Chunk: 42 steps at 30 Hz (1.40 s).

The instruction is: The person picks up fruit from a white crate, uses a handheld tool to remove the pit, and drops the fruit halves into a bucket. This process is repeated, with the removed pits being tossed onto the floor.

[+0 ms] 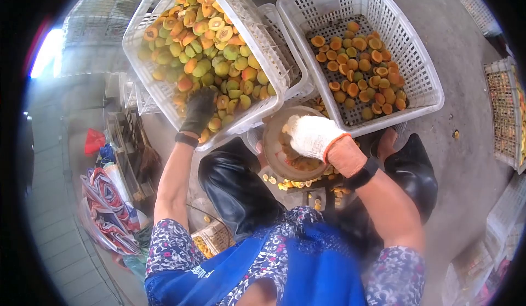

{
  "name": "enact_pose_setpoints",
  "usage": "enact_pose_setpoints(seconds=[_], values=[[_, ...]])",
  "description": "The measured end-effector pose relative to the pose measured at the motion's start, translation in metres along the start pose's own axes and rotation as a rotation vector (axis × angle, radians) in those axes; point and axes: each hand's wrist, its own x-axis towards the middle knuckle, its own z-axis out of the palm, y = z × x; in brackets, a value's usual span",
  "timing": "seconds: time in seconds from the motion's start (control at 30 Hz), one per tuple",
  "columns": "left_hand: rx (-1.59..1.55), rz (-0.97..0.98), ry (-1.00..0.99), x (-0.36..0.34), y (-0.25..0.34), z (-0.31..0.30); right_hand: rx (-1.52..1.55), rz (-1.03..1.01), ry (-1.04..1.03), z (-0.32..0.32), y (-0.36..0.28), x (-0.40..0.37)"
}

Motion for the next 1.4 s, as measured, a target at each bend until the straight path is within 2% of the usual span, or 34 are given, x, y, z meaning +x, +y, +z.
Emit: enact_pose_setpoints(seconds=[0.03,0.1,0.13,0.17,0.2,0.23,0.27,0.3,0.37,0.4,0.47,0.5,0.53,0.6,0.63,0.7,0.8,0.83,0.93,0.97,1.0,1.07,1.1,1.13,1.2,1.27,1.33,1.37,1.4], values=[[-0.086,-0.055,0.012,-0.001,-0.002,-0.006,0.0,-0.001,0.001,0.0,0.003,0.001],[-0.165,-0.108,0.021,-0.003,-0.002,-0.03,-0.073,-0.207,0.172,0.002,0.006,0.004],[-0.662,-0.256,0.05,-0.006,0.005,-0.056,-0.072,-0.21,0.174,-0.002,0.001,0.008],[-1.159,-0.401,0.08,-0.01,0.01,-0.084,0.067,-0.152,0.16,-0.01,-0.007,0.013],[-1.331,-0.384,0.089,-0.015,0.014,-0.114,0.206,-0.093,0.144,-0.014,-0.012,0.017],[-1.756,-0.377,0.078,-0.021,0.02,-0.124,-0.149,-0.419,0.403,-0.013,-0.011,0.019],[-2.182,-0.357,0.066,-0.026,0.027,-0.134,-0.147,-0.424,0.403,-0.014,-0.015,0.022],[-2.179,-0.36,0.069,-0.029,0.037,-0.145,-0.122,-0.393,0.441,-0.016,-0.022,0.027],[-2.415,-0.307,0.025,-0.033,0.062,-0.165,-0.103,-0.392,0.521,-0.02,-0.033,0.033],[-2.419,-0.304,0.023,-0.033,0.071,-0.164,-0.106,-0.388,0.519,-0.019,-0.038,0.034],[-1.822,-0.119,0.157,-0.031,0.09,-0.157,0.01,-0.363,0.608,-0.02,-0.051,0.033],[-2.284,-0.148,0.101,-0.029,0.105,-0.152,-0.167,-0.415,0.725,-0.023,-0.055,0.029],[-2.056,-0.201,0.148,-0.029,0.114,-0.156,-0.14,-0.356,0.651,-0.022,-0.055,0.026],[-1.893,-0.389,0.167,-0.024,0.134,-0.166,-0.161,-0.285,0.594,-0.011,-0.049,0.024],[-1.895,-0.385,0.164,-0.02,0.14,-0.165,-0.163,-0.281,0.595,-0.008,-0.048,0.023],[-2.301,-0.403,0.247,-0.014,0.151,-0.16,-0.168,-0.234,0.616,-0.004,-0.046,0.022],[-2.364,-0.384,0.327,-0.01,0.164,-0.154,-0.23,-0.198,0.578,-0.001,-0.044,0.022],[-2.174,-0.374,0.411,-0.01,0.17,-0.148,-0.23,-0.194,0.576,-0.001,-0.045,0.022],[-2.211,-0.346,0.431,-0.008,0.18,-0.139,-0.185,-0.205,0.547,-0.002,-0.043,0.022],[-1.878,-0.3,0.483,-0.009,0.185,-0.143,-0.147,-0.236,0.525,-0.002,-0.04,0.023],[-1.879,-0.304,0.484,-0.009,0.181,-0.134,-0.111,-0.269,0.502,-0.001,-0.039,0.023],[-1.667,-0.151,0.504,-0.004,0.17,-0.124,-0.093,-0.265,0.501,0.0,-0.036,0.022],[-1.639,-0.13,0.407,-0.005,0.171,-0.122,-0.075,-0.26,0.499,0.0,-0.035,0.022],[-1.64,-0.134,0.409,-0.006,0.17,-0.135,-0.075,-0.263,0.495,0.002,-0.034,0.021],[-2.756,-0.48,0.103,-0.008,0.163,-0.153,-0.023,-0.302,0.454,0.007,-0.036,0.022],[-2.642,-0.492,0.104,-0.005,0.159,-0.15,-0.02,-0.296,0.44,0.006,-0.038,0.021],[-2.435,-0.461,0.202,-0.005,0.159,-0.137,0.202,-0.214,0.314,-0.001,-0.041,0.022],[-2.454,-0.386,0.188,-0.001,0.159,-0.132,0.398,-0.06,0.185,-0.013,-0.049,0.019],[-2.455,-0.389,0.188,-0.001,0.159,-0.129,0.399,-0.059,0.182,-0.016,-0.049,0.019]])
